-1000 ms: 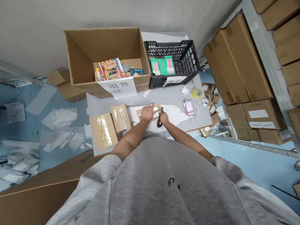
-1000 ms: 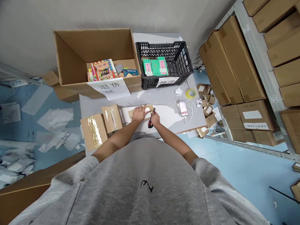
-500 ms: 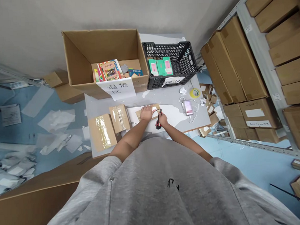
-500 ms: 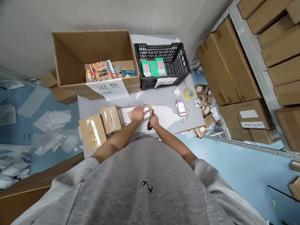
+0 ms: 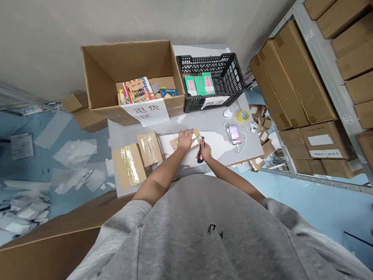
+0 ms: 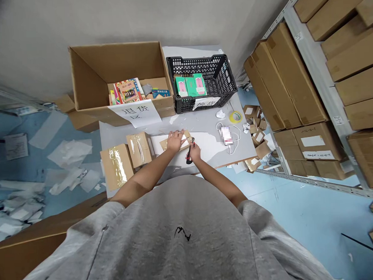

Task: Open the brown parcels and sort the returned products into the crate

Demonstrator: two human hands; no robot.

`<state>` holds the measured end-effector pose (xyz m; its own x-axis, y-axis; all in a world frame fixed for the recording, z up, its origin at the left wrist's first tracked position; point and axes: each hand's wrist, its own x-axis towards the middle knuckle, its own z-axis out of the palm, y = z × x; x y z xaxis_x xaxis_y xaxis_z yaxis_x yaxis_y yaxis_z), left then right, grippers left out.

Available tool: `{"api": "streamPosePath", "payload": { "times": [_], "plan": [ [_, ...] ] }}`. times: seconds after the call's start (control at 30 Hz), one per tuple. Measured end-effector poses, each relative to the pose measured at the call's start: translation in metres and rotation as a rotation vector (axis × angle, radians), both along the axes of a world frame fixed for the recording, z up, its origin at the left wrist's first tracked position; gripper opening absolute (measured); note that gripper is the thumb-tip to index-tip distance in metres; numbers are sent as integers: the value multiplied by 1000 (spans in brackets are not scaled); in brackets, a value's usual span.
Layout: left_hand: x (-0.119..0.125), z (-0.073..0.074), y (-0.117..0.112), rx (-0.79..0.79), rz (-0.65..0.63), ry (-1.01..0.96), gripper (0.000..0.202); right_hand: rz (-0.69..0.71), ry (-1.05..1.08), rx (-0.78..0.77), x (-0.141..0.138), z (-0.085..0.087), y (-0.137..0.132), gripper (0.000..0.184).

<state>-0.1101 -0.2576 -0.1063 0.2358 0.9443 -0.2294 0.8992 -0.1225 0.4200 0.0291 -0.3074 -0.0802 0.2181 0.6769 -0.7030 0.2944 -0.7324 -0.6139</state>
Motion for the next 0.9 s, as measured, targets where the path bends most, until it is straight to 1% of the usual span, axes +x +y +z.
{"api": "streamPosePath", "payload": {
  "times": [0.07, 0.1, 0.23, 0.33, 0.53, 0.63, 0.7, 0.8, 0.9],
  "plan": [
    [3, -1, 0, 38, -71, -66, 61, 16, -12, 3, 3, -2, 3, 41],
    [4, -2, 0, 40, -85, -89, 61, 32, -14, 4, 4, -3, 7, 41],
    [6, -5, -2, -8, -67, -98, 61, 97, 4, -6, 2, -6, 28, 39],
    [6, -5, -2, -21, -69, -95, 60, 119, -8, -35, 2, -5, 35, 41],
    [6, -10, 1, -4, -37, -111, 57, 203, -74, -36, 13, 0, 25, 43],
    [7, -15, 2, 48, -39, -118, 56, 219, -50, -29, 16, 1, 23, 43],
    [5, -17, 4, 94, -44, -116, 54, 193, -38, -2, 16, 0, 22, 42],
    [-3, -17, 11, 155, -72, -110, 52, 163, -38, 79, 20, -4, 18, 43],
    [-16, -16, 20, 204, -186, -123, 52, 178, -72, 203, 32, -10, 20, 41]
  ]
}}
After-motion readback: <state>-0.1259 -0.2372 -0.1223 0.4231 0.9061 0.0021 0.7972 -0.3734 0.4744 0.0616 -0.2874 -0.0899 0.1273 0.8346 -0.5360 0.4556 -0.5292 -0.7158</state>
